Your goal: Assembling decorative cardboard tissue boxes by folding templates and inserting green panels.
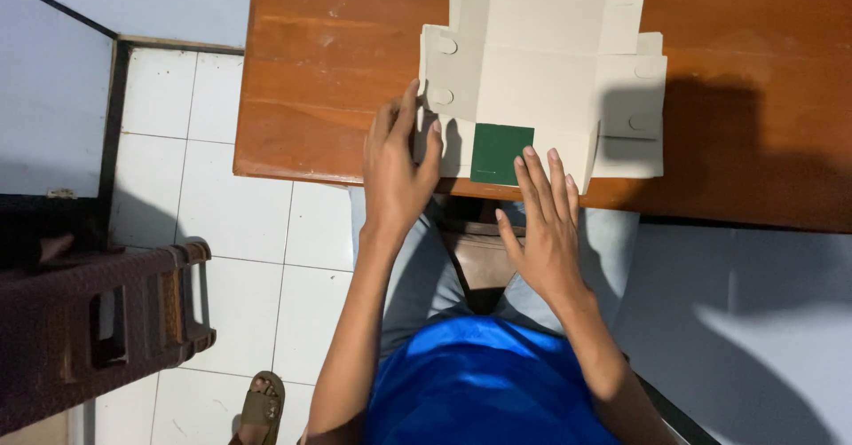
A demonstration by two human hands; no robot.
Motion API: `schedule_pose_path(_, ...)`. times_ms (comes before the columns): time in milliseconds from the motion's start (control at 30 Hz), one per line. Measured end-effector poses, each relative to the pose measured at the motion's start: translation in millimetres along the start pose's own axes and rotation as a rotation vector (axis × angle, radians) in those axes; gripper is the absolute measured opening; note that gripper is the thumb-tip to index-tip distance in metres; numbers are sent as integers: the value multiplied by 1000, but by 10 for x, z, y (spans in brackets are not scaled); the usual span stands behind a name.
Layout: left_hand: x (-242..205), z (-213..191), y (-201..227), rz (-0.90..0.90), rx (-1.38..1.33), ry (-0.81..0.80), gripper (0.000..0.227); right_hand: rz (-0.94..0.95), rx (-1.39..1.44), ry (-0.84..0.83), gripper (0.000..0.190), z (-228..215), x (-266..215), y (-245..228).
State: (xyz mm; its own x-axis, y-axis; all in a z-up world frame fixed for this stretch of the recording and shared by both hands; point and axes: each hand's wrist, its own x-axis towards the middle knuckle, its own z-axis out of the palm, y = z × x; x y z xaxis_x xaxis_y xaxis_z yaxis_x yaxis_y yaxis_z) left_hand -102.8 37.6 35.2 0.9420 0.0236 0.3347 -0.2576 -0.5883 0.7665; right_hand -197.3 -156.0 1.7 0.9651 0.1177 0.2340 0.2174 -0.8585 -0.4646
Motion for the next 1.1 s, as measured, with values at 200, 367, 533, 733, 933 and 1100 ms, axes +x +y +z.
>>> schedule_pose_path(200, 30, 25, -4, -49, 6, -59, 44, 2, -7, 0, 72, 3, 6, -10)
schedule_pose_path(367, 15, 39, -21, -76, -18, -72, 46, 3, -9, -4, 73, 17, 3, 2)
schedule_pose_path(533, 1, 64, -66, -100, -73, -69, 47, 8, -14, -10, 73, 17, 3, -6)
schedule_pose_path(733, 34, -6, 92, -115, -70, -60, 46, 6, -27, -7, 74, 33, 0, 0)
schedule_pose_path(933, 31, 46, 175, 40, -41, -6, 45, 10, -42, -21, 72, 27, -3, -8)
schedule_pose_path(1100, 84, 88, 154, 57, -33, 18, 43, 6, -52, -18, 74, 45, 2, 5)
